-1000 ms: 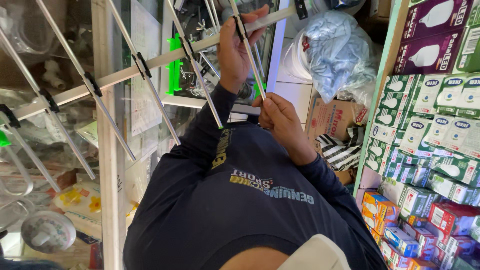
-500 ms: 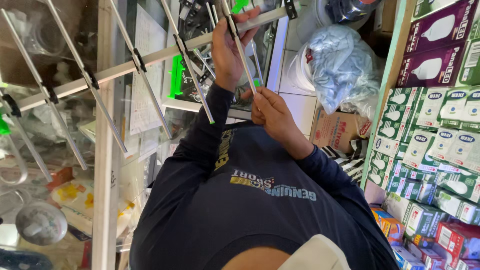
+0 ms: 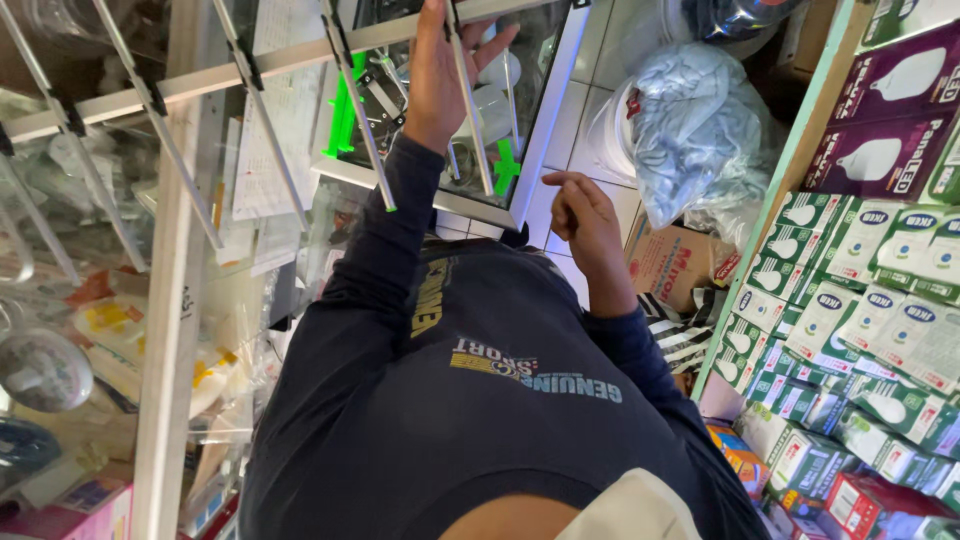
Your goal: The person assembles a metal antenna by hand, sliding and fitting various aluminum elements onto a central boom and securing them.
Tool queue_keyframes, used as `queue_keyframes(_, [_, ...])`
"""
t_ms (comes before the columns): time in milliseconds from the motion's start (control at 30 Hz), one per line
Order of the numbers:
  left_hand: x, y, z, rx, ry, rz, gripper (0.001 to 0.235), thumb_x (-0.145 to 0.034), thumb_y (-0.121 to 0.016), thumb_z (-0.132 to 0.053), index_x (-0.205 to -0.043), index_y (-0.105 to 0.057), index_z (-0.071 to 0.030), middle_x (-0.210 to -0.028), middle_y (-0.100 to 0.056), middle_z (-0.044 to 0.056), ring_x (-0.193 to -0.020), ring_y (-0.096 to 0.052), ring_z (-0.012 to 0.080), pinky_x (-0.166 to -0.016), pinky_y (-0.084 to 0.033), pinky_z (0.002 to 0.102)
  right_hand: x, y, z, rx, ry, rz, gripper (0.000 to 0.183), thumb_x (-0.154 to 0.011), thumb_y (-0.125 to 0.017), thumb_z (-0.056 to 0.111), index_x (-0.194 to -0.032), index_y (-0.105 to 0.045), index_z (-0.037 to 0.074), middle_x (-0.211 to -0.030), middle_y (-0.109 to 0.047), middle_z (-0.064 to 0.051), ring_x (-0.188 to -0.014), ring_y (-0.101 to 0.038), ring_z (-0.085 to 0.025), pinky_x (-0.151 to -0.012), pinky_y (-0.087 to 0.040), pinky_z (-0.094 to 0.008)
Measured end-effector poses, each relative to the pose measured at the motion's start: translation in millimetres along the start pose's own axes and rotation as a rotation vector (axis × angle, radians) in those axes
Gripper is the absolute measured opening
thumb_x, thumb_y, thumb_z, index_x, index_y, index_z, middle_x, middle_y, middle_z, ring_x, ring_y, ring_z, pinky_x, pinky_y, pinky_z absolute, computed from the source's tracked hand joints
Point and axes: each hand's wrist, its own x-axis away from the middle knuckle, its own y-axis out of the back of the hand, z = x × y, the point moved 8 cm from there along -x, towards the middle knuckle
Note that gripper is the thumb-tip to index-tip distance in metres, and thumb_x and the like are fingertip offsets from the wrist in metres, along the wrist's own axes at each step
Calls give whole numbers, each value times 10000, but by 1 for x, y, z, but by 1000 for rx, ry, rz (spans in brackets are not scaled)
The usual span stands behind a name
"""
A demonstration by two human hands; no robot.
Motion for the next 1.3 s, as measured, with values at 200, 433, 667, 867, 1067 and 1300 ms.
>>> queue_keyframes(200, [26,-2,1,-95,21,-15,657,-1085,-396,-599,-1459,-569,-88,-1485,-598,153,-1440,-555,300,-1204,-456,508,-4,51,-25,-92,-52,-76,268,-1092,-479,165,-1216,-622,-25,-705,-467,12,-563,-392,-77,-537,-339,-236])
queue_keyframes(433, [112,31,-15,-284,74,-270,565,-1087,-469,-527,-1394,-530,-57,-1311,-633,155,-1218,-635,277,-1062,-522,438,-37,57,-4,376,84,-138,232,-1089,-516,146,-1211,-648,-1,-714,-489,12,-593,-441,-87,-544,-364,-246])
queue_keyframes(667, [197,66,-26,-732,226,-418,352,-1111,-541,-311,-1184,-664,11,-862,-638,39,-782,-607,110,-716,-511,265,-59,-27,31,1154,632,-18,272,-984,-667,28,-1253,-636,-1,-1078,-585,-179,-952,-603,-315,-801,-499,-402])
queue_keyframes(867, [185,78,-33,-880,301,-303,214,-1045,-606,-188,-1109,-685,1,-811,-635,-5,-742,-603,60,-671,-503,235,-113,-47,8,1248,563,-123,337,-965,-659,46,-1292,-596,-1,-1111,-591,-203,-1004,-598,-391,-876,-492,-473])
queue_keyframes(1067, [157,87,-65,-953,211,-119,216,-1053,-622,-188,-1048,-685,18,-822,-643,31,-749,-584,85,-692,-488,260,-161,-42,-27,1451,603,-254,249,-969,-674,128,-1136,-575,-28,-1049,-594,-230,-977,-573,-437,-834,-475,-517])
queue_keyframes(1300, [153,111,-77,-907,218,-93,216,-1051,-613,-192,-1016,-688,8,-823,-665,35,-746,-632,97,-684,-500,254,-168,-36,-26,1618,605,-324,154,-995,-627,108,-1112,-643,8,-979,-616,-180,-903,-601,-390,-756,-486,-483])
